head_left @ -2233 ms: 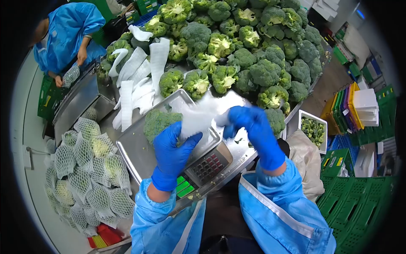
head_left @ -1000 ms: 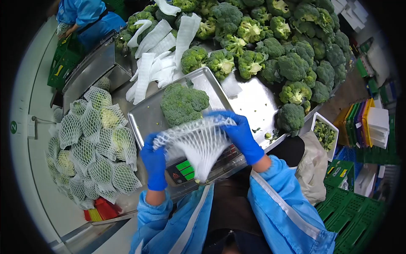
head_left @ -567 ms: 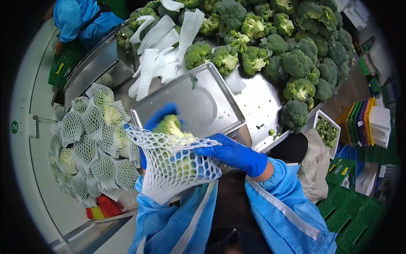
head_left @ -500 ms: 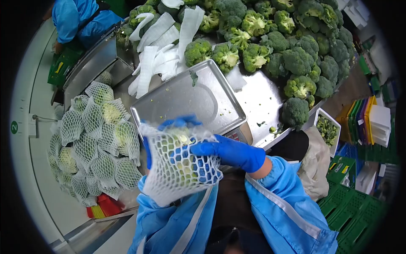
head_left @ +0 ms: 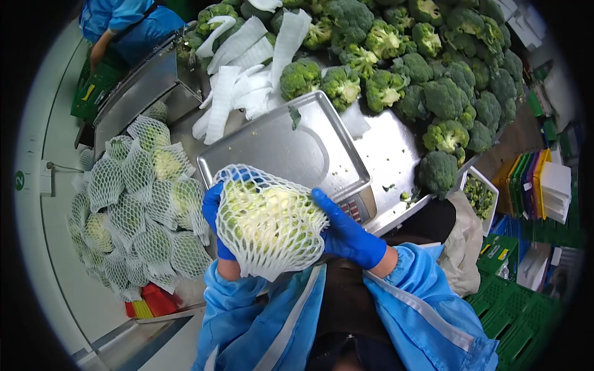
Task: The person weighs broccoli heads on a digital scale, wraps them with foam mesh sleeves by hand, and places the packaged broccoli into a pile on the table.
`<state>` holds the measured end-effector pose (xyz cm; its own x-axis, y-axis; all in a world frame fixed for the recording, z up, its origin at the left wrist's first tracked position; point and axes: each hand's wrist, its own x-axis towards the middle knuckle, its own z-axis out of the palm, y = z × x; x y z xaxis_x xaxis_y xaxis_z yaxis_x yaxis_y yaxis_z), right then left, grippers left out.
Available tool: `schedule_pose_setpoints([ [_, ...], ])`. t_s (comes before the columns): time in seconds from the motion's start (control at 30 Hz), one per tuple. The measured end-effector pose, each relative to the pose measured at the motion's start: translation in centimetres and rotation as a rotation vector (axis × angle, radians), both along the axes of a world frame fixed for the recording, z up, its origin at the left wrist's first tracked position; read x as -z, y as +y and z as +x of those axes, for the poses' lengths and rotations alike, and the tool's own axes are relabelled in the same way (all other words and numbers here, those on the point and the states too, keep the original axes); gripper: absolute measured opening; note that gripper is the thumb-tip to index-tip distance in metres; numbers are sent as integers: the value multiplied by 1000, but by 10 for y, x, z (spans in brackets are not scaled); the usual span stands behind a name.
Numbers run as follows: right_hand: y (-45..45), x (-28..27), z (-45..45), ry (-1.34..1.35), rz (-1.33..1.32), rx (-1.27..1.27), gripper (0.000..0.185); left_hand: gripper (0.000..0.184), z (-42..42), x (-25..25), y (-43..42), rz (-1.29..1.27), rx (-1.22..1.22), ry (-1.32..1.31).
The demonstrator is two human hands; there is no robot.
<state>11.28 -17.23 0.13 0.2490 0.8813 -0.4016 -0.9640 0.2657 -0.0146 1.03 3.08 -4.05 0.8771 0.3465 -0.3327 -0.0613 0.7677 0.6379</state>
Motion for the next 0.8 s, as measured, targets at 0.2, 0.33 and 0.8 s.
schedule_pose_setpoints([
  [0.2, 70, -1, 58, -987, -175, 162, 82, 59, 15, -7, 39, 77, -146, -74],
  [0.33, 113, -20, 85, -1288, -109, 57, 94, 47, 29, 50, 149, 74, -201, -78],
  [0.8, 20, 88, 283, -2067, -1264, 33, 90, 40, 172, 72, 669, 1740, -307, 399],
])
